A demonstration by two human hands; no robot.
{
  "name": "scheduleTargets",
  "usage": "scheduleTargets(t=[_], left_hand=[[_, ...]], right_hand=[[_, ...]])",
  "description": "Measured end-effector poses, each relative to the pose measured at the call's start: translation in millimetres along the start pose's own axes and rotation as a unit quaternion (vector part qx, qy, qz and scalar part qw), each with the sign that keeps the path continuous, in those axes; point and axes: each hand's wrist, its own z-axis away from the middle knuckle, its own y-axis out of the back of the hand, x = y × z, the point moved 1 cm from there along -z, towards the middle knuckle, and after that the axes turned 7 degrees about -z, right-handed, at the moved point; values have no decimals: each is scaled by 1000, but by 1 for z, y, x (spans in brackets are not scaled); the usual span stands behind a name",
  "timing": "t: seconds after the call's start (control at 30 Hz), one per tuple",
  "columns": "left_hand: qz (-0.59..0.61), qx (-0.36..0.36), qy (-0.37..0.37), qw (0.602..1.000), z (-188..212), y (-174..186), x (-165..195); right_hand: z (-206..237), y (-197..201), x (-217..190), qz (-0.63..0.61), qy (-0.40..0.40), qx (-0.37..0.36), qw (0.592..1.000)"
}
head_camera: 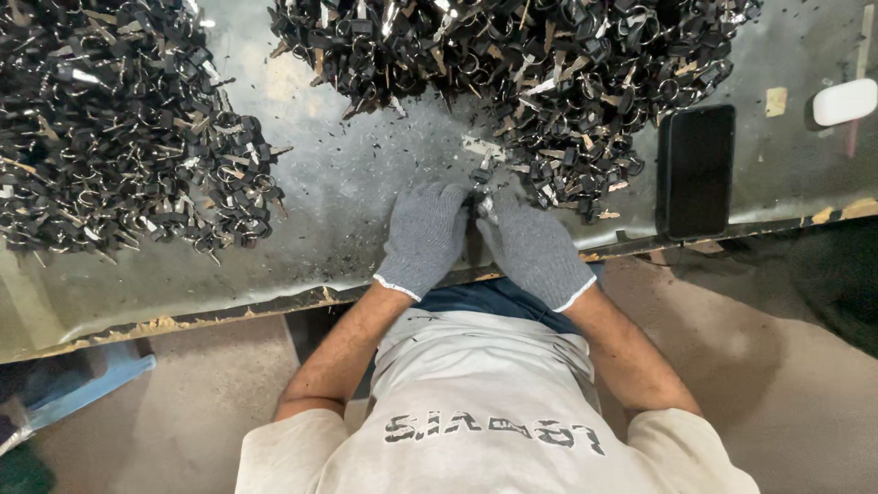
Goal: The person wearing gray gloves sits at a workbench covered with piles of small black metal parts and sorts through them, picking up individual pieces, turning them over by hand, and setting them back down or aside while working through the pile.
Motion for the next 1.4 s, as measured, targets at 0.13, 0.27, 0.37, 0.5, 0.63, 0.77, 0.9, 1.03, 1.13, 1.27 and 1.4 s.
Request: scheduleTargets(t=[0.13,0.27,0.37,0.5,0.63,0.77,0.9,1.03,1.13,1.27,1.4], left_hand=[[0,-22,2,1000,-3,0,-5],[-64,-37,-21,997,1,-7,-4],[-144,-48,-74,986,5,-13,-1],[-137,-14,-95,986,2,-11,0],[28,-59,35,997,-4,-6,-7],[18,12,-14,1000,-5,-7,-9],[-27,26,-63,997,3,-9,-8],[29,28,-42,998,-1,-2,-7],[118,36,36,992,-4,4,-9],[68,64,-15,995,8,-2,-1],[72,55,-9,996,3,-3,-1]], right_hand=[[-2,9,-3,-55,12,5,998],[1,-7,-16,136,5,67,988],[1,-22,-17,194,-13,68,979],[-7,-21,-11,172,-14,63,983],[-10,6,-6,36,24,11,999],[-12,17,-2,-62,-30,1,998],[-3,-9,-15,154,-16,69,986],[-11,1,-5,71,17,44,996],[-13,10,-3,117,-5,20,993],[5,-12,-10,188,29,38,981],[-6,-17,-1,68,48,6,997]])
